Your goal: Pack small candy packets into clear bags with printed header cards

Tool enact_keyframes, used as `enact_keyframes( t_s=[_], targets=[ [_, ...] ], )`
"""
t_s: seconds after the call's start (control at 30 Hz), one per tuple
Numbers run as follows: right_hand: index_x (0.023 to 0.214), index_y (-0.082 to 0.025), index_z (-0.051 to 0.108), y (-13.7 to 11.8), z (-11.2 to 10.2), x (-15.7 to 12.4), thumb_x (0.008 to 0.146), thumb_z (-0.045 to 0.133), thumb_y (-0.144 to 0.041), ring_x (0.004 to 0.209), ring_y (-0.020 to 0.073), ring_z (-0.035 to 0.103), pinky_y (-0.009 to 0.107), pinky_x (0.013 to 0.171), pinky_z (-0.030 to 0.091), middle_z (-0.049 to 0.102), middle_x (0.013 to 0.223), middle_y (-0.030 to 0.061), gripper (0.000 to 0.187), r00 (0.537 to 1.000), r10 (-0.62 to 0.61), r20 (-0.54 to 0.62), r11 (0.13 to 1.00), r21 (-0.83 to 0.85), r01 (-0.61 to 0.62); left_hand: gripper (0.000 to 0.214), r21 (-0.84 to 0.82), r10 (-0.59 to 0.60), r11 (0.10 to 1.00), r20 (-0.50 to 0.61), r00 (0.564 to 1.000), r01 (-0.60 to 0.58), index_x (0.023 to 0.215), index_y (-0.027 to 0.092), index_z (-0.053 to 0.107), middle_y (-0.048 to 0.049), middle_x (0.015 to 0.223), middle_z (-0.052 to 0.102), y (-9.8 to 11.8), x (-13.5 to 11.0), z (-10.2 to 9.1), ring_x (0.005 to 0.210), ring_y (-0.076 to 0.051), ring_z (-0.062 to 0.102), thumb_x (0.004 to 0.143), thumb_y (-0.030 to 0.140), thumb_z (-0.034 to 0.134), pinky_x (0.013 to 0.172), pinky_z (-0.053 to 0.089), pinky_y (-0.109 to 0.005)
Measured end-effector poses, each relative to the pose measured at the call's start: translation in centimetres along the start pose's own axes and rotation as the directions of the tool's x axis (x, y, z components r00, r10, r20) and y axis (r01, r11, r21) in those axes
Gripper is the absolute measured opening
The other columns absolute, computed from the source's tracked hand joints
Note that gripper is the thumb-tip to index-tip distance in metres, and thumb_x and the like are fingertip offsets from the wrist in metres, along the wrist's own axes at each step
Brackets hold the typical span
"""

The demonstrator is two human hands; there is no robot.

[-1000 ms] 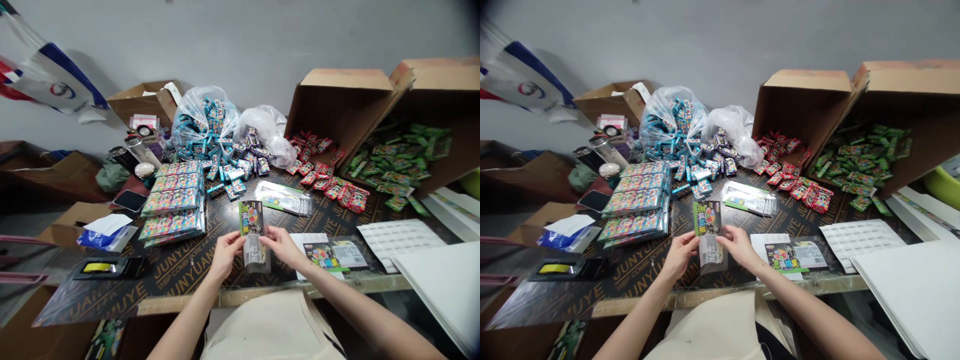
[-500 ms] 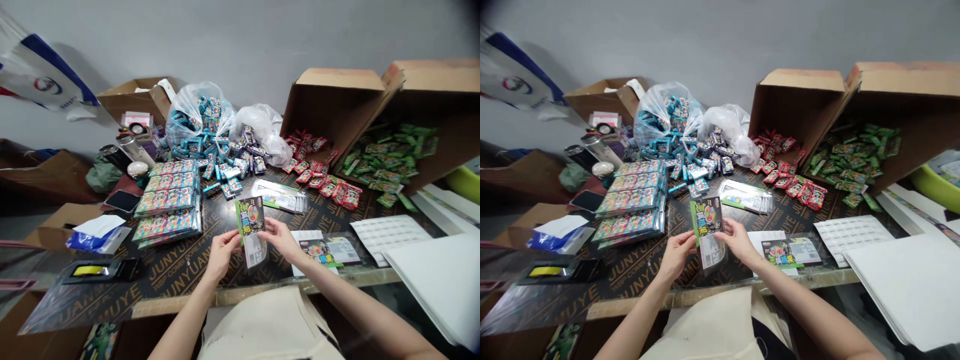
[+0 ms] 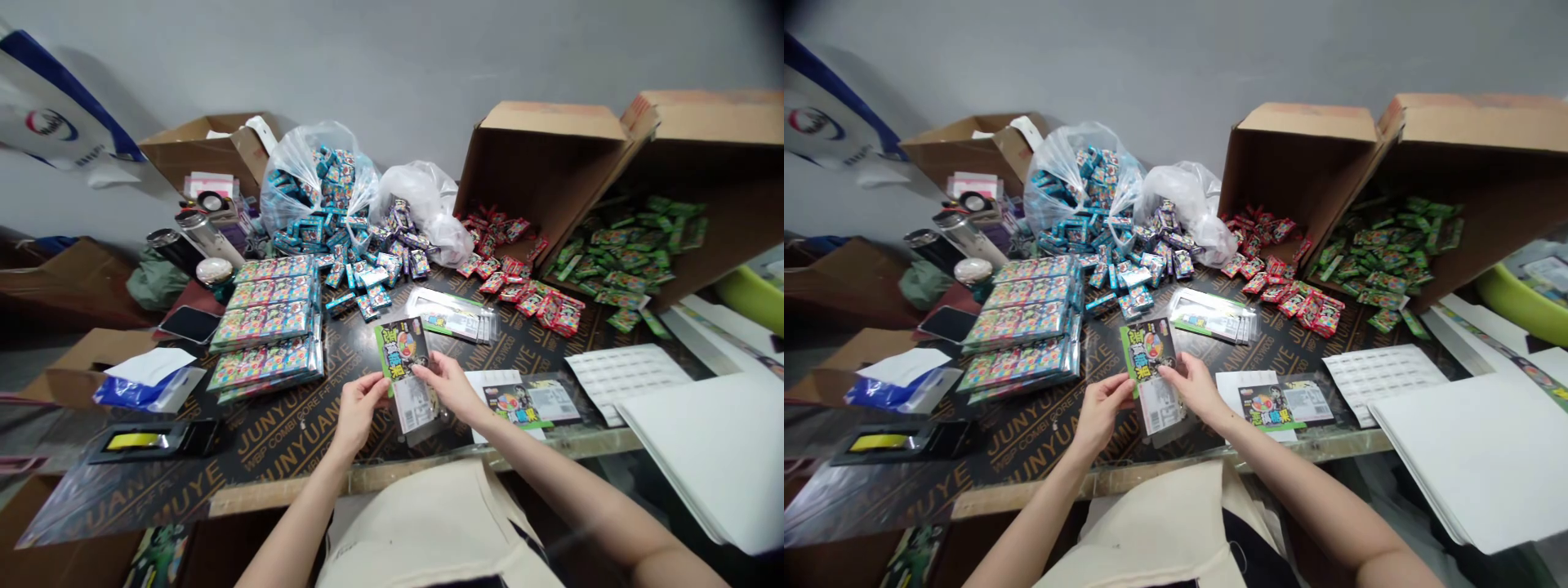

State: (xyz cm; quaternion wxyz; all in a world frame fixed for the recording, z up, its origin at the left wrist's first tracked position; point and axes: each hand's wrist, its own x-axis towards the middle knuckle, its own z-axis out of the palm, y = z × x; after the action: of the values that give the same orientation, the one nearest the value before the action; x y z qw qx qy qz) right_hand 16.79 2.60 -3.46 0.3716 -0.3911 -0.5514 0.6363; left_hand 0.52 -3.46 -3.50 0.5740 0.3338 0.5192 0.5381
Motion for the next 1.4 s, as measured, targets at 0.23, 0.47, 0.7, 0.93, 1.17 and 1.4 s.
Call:
enact_keyframes(
  t_s=[0.23, 0.47, 0.7, 0.93, 1.17, 1.4],
  targets=[
    [0.088, -0.016, 0.056, 0.6, 1.0, -0.6, 0.078, 0.054, -0.044, 0.075, 0.0154, 0.053, 0.026, 0.068, 0.044, 0.059, 0.078, 0.0015, 0.030, 1.000, 0.021, -0.015, 0.998, 0.054, -0.020, 0.038, 0.021, -0.025, 1.000, 0.084, 0.996, 0.023, 0.104, 0.014, 0.064, -0.0084, 0.093, 0.069, 0.9, -0.4, 0.1, 0.076, -0.018, 0.063, 0.071, 0.030, 0.066, 0.063, 0.051, -0.025],
    [0.060, -0.017, 0.043, 1.0, -0.6, 0.1, 0.085, 0.040, -0.047, 0.054, 0.0100, 0.038, 0.022, 0.053, 0.030, 0.041, 0.056, -0.0035, 0.039, 0.993, -0.116, 0.002, 0.872, -0.478, 0.103, 0.037, 0.078, -0.030, 0.997, 0.090, 0.996, 0.023, 0.104, 0.013, 0.064, -0.0083, 0.094, 0.068, 1.5, -0.8, -0.1, 0.077, -0.017, 0.062, 0.073, 0.033, 0.063, 0.060, 0.051, -0.022],
    [0.098, -0.019, 0.056, -0.6, -1.2, 0.6, 0.078, 0.054, -0.042, 0.064, 0.0158, 0.053, 0.027, 0.063, 0.041, 0.060, 0.071, 0.0007, 0.031, 0.994, -0.109, 0.031, 0.847, -0.520, 0.109, 0.031, 0.085, -0.020, 0.996, 0.122, 0.992, 0.010, 0.100, 0.013, 0.065, -0.0063, 0.086, 0.069, 1.4, -0.9, -0.4, 0.071, -0.017, 0.062, 0.076, 0.031, 0.060, 0.064, 0.052, -0.026],
    [0.103, -0.018, 0.055, -1.7, 0.4, 0.5, 0.070, 0.066, -0.034, 0.094, 0.0194, 0.057, 0.032, 0.084, 0.044, 0.062, 0.103, 0.0050, 0.039, 0.995, -0.077, 0.065, 0.996, -0.033, 0.079, 0.036, 0.028, 0.000, 1.000, 0.112, 0.994, -0.003, 0.106, 0.015, 0.063, -0.0070, 0.094, 0.068, 1.0, -0.6, -0.4, 0.079, -0.018, 0.063, 0.073, 0.029, 0.063, 0.071, 0.050, -0.026],
    [0.099, -0.017, 0.057, -0.2, 1.5, 0.2, 0.078, 0.057, -0.038, 0.088, 0.0182, 0.059, 0.032, 0.082, 0.045, 0.065, 0.098, 0.0051, 0.029, 0.999, -0.032, 0.023, 0.986, 0.162, 0.028, 0.034, 0.067, -0.018, 0.998, 0.113, 0.993, 0.010, 0.103, 0.014, 0.064, -0.0075, 0.091, 0.069, 1.3, -0.8, -0.7, 0.074, -0.016, 0.062, 0.071, 0.028, 0.065, 0.065, 0.049, -0.023],
    [0.096, -0.018, 0.057, -1.0, 0.7, 0.7, 0.070, 0.067, -0.035, 0.083, 0.0188, 0.061, 0.032, 0.076, 0.048, 0.065, 0.093, 0.0041, 0.032, 0.999, -0.038, -0.037, 0.998, 0.052, 0.040, 0.033, 0.075, -0.027, 0.997, 0.104, 0.994, 0.019, 0.102, 0.014, 0.065, -0.0071, 0.090, 0.069, 1.5, -0.8, -0.6, 0.073, -0.016, 0.062, 0.072, 0.028, 0.064, 0.066, 0.050, -0.024]
  ],
)
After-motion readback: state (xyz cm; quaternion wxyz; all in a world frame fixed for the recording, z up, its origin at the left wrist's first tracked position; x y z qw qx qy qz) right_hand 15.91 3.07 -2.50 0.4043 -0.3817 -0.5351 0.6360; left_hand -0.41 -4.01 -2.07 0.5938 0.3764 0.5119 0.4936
